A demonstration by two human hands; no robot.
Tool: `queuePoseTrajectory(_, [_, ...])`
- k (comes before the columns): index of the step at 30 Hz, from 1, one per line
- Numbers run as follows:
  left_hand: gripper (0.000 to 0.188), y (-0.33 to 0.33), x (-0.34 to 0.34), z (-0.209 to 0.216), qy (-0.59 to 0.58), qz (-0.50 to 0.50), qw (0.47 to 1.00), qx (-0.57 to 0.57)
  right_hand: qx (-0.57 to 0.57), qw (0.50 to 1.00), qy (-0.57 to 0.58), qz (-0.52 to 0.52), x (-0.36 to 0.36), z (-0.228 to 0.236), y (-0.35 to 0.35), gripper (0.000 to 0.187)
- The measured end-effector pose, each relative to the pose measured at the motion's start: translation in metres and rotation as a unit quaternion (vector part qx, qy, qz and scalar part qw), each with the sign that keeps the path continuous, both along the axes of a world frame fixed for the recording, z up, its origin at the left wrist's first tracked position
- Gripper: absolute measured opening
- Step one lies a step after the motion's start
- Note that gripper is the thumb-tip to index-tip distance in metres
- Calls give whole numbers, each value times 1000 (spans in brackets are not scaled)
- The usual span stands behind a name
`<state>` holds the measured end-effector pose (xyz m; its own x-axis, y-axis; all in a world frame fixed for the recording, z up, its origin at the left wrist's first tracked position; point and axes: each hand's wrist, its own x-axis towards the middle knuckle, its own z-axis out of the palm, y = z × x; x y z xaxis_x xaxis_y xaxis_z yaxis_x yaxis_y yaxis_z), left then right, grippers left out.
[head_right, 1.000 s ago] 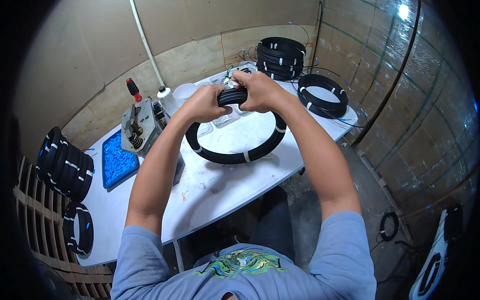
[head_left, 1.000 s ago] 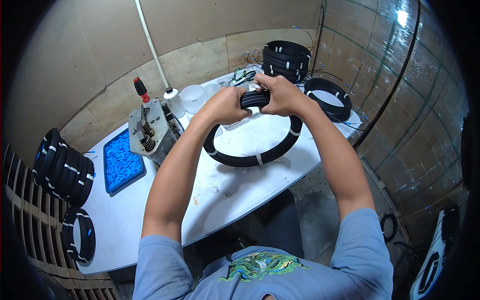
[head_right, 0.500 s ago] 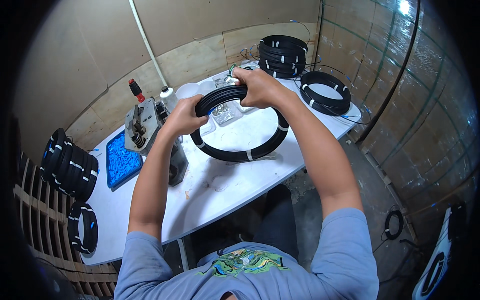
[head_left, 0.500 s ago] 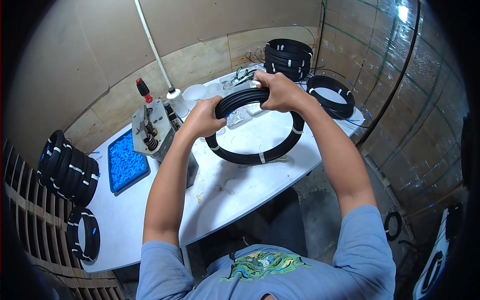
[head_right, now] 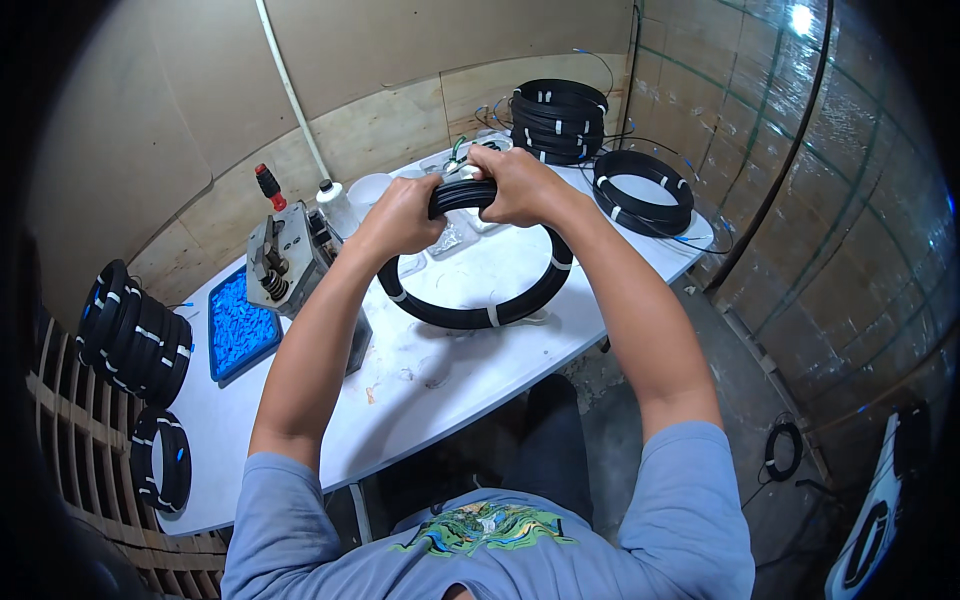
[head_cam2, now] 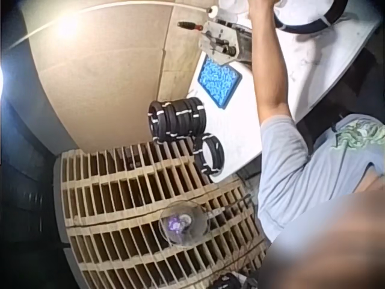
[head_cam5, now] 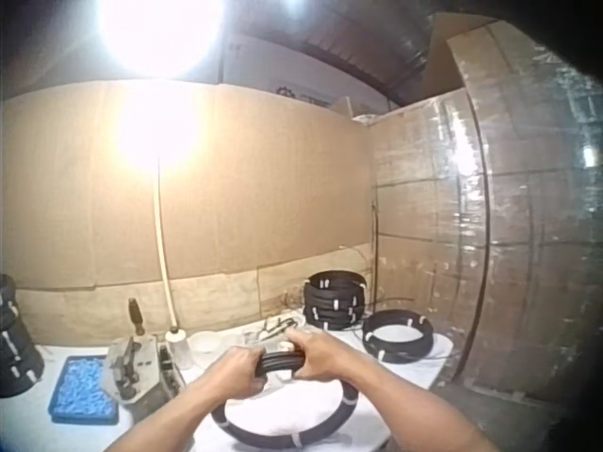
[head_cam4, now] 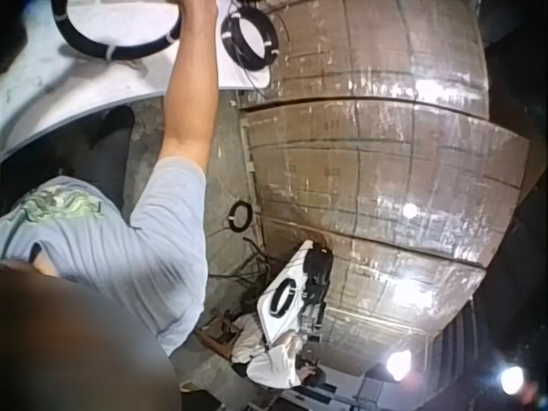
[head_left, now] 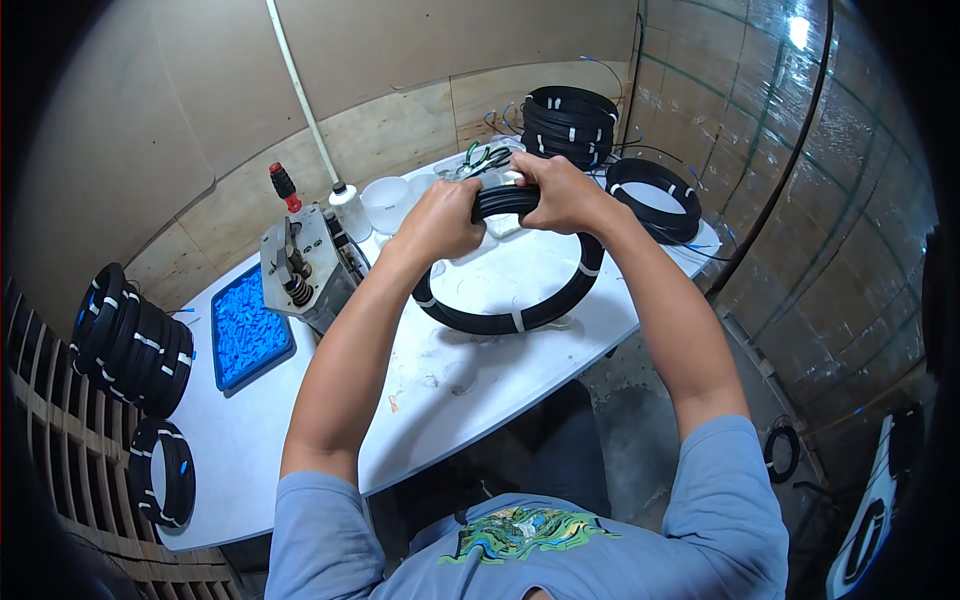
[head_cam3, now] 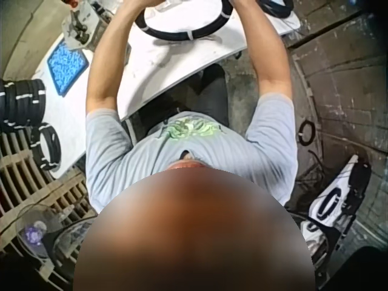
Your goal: Bundling a black wire coil using white tape.
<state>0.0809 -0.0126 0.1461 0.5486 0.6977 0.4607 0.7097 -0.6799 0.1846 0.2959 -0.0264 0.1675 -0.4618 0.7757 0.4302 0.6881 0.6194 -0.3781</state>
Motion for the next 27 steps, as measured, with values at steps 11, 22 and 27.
queuePoseTrajectory(11, [20,0,13,-6,-35,22,998,-52,3,983,183,29,30,21,10,36])
queuePoseTrajectory(22, [33,-14,23,2,-40,99,991,-85,-96,989,-103,-46,-11,84,-9,35])
queuePoseTrajectory(27, [38,-18,25,1,-46,98,991,-80,-232,972,-13,-37,-17,89,-11,38])
